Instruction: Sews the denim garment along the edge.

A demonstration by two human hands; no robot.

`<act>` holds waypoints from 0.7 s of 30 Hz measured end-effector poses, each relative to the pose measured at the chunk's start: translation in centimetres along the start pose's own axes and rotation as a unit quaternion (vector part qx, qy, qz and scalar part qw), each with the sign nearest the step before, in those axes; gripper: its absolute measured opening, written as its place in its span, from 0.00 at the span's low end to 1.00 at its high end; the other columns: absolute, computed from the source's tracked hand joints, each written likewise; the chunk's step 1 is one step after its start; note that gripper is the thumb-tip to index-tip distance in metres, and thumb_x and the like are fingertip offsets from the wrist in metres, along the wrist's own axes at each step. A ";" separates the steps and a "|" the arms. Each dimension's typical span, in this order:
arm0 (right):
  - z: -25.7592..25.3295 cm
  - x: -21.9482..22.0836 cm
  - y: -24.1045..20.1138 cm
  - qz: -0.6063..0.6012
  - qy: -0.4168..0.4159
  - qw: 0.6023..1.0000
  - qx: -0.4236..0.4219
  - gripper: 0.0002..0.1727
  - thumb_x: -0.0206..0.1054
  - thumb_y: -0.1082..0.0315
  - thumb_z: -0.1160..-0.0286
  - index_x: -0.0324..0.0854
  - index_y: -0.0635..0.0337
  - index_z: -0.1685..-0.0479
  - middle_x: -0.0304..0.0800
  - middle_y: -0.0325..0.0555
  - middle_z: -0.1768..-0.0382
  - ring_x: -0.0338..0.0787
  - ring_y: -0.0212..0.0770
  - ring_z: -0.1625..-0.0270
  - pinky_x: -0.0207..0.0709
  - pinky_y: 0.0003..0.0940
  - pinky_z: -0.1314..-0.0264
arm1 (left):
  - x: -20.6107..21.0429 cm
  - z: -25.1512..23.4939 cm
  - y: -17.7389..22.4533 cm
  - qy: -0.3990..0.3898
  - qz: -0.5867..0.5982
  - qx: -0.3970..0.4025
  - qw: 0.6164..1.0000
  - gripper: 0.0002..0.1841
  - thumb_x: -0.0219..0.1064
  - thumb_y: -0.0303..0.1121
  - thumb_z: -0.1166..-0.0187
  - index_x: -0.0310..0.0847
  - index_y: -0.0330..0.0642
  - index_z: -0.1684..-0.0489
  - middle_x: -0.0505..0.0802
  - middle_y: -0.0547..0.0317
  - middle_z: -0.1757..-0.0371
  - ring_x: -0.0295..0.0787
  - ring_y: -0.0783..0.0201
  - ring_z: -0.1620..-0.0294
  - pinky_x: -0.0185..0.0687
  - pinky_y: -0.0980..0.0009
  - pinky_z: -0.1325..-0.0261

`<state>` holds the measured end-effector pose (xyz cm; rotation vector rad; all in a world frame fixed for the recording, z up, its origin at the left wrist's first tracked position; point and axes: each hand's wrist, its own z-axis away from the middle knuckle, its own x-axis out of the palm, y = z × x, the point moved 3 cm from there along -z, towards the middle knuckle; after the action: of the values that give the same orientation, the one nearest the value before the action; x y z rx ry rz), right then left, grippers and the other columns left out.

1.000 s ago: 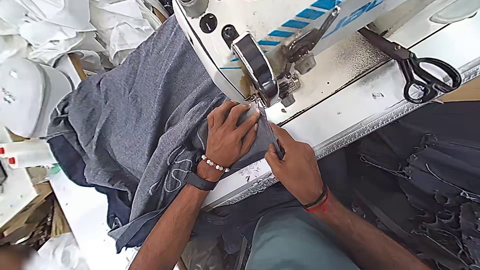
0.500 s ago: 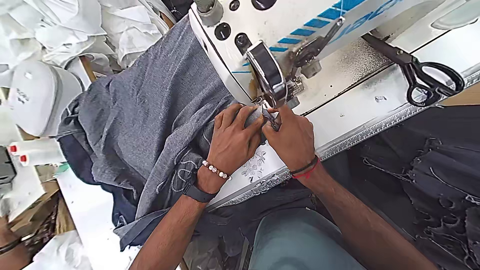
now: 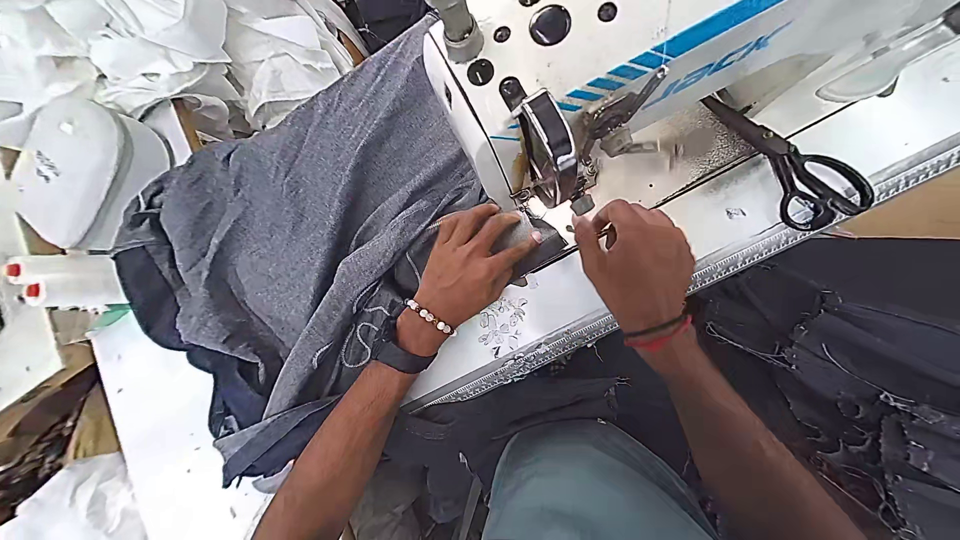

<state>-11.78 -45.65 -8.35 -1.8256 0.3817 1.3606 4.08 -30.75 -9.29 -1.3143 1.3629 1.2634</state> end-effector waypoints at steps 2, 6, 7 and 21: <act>1.1 1.6 0.0 -0.027 0.013 1.000 -0.003 0.27 0.66 0.37 0.24 0.87 0.54 0.52 0.86 0.51 0.58 0.84 0.58 0.50 0.73 0.57 0.56 | -0.5 -1.0 1.5 -0.002 0.016 0.010 1.000 0.18 0.61 0.34 0.18 0.90 0.55 0.35 0.88 0.54 0.29 0.80 0.48 0.25 0.75 0.50 0.25; 1.8 3.0 -0.2 -0.013 0.062 0.998 0.023 0.24 0.69 0.39 0.27 0.87 0.49 0.51 0.84 0.46 0.53 0.81 0.54 0.47 0.69 0.53 0.51 | -1.2 -2.8 3.3 0.058 0.025 -0.026 0.998 0.13 0.63 0.31 0.15 0.87 0.44 0.39 0.94 0.51 0.41 0.94 0.53 0.42 0.90 0.57 0.46; 1.8 3.1 -0.2 -0.011 0.070 0.997 0.023 0.22 0.68 0.40 0.26 0.88 0.48 0.51 0.84 0.45 0.54 0.81 0.53 0.47 0.69 0.52 0.51 | -1.2 -3.2 3.3 0.069 0.017 -0.021 0.997 0.13 0.63 0.32 0.15 0.86 0.44 0.37 0.94 0.51 0.40 0.94 0.52 0.43 0.89 0.57 0.46; 2.8 3.5 0.1 -0.031 0.124 0.990 -0.068 0.10 0.69 0.54 0.21 0.95 0.39 0.52 0.87 0.38 0.62 0.82 0.44 0.55 0.68 0.45 0.53 | 1.1 -3.3 1.2 0.139 0.004 0.033 0.990 0.10 0.64 0.32 0.15 0.91 0.47 0.46 0.97 0.58 0.51 0.94 0.56 0.46 0.87 0.60 0.42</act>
<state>-12.40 -42.82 -11.83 -2.1099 0.3651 1.1442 3.05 -34.22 -9.74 -1.4811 1.5895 1.0572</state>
